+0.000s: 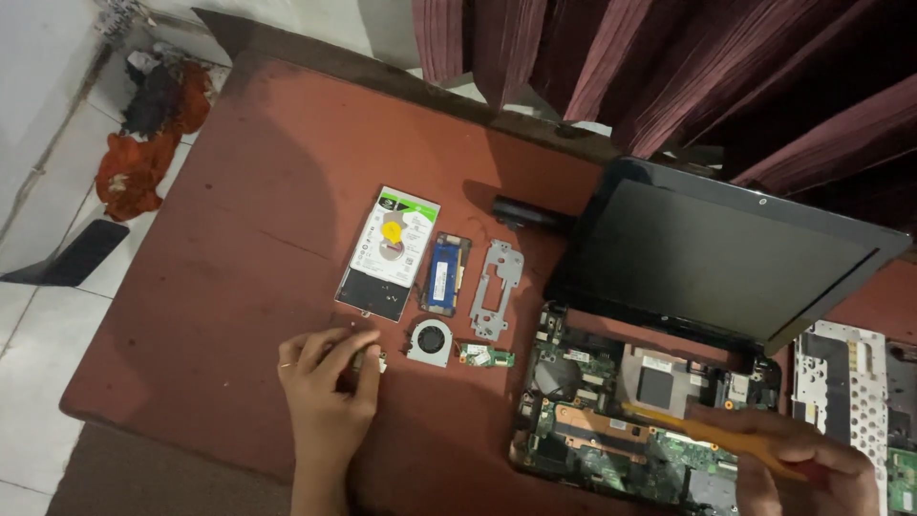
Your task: Disassembling and manipulating internal components of a laptop using a screwdriver.
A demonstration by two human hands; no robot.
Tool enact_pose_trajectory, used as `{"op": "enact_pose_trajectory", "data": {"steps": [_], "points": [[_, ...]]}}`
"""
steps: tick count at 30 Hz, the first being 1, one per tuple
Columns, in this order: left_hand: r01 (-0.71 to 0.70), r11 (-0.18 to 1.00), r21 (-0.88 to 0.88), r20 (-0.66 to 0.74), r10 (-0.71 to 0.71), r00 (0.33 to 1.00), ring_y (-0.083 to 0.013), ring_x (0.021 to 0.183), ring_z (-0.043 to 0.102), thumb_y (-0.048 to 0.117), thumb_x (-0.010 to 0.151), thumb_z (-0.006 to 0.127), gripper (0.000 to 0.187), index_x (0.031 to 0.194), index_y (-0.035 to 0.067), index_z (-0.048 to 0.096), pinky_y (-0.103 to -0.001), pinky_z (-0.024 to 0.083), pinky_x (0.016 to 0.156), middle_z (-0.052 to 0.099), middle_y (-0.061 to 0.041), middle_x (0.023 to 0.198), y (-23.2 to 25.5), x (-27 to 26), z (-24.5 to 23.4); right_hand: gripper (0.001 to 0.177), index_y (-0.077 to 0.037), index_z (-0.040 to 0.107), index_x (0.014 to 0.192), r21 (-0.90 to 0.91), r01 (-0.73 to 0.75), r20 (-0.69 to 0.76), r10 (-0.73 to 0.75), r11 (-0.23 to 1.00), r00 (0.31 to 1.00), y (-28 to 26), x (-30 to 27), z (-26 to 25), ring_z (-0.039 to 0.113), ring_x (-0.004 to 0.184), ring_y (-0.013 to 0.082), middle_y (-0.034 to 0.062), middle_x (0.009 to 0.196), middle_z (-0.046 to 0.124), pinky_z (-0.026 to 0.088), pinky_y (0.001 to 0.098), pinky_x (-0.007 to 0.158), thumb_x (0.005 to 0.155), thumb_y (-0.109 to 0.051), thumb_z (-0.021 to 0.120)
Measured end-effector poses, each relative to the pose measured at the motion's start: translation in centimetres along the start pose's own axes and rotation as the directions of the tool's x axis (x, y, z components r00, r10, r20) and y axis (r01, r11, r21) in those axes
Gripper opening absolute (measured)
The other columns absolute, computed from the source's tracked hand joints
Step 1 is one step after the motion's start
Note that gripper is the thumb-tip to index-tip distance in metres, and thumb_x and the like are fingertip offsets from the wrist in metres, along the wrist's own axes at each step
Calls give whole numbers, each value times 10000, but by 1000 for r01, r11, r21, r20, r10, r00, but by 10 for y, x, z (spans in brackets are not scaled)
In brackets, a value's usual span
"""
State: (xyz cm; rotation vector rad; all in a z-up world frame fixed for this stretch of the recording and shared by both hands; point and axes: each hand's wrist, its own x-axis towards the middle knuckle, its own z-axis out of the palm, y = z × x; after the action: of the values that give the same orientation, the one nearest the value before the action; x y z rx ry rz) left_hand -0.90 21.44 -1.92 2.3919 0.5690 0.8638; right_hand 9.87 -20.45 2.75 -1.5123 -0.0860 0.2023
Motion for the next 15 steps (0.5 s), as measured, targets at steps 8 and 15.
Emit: {"op": "enact_pose_trajectory", "data": {"steps": [8, 15], "points": [[59, 988, 142, -98, -45, 994, -250, 969, 438, -23, 823, 537, 386, 1097, 156, 741, -366, 375, 878, 616, -14, 1059, -12, -6, 1, 574, -134, 687, 1193, 214, -47, 408, -45, 976, 912, 10, 17, -39, 427, 1311, 565, 310, 1384, 489, 322, 783, 1022, 1135, -562, 308], [1, 989, 148, -90, 13, 996, -249, 986, 445, -58, 821, 527, 376, 967, 187, 772, -357, 374, 904, 649, 26, 1043, -6, -6, 0, 533, -111, 752, 1024, 90, -145, 258, 118, 985, 959, 14, 14, -71, 499, 1299, 583, 312, 1390, 570, 398, 801, 949, 1098, -489, 384]]}}
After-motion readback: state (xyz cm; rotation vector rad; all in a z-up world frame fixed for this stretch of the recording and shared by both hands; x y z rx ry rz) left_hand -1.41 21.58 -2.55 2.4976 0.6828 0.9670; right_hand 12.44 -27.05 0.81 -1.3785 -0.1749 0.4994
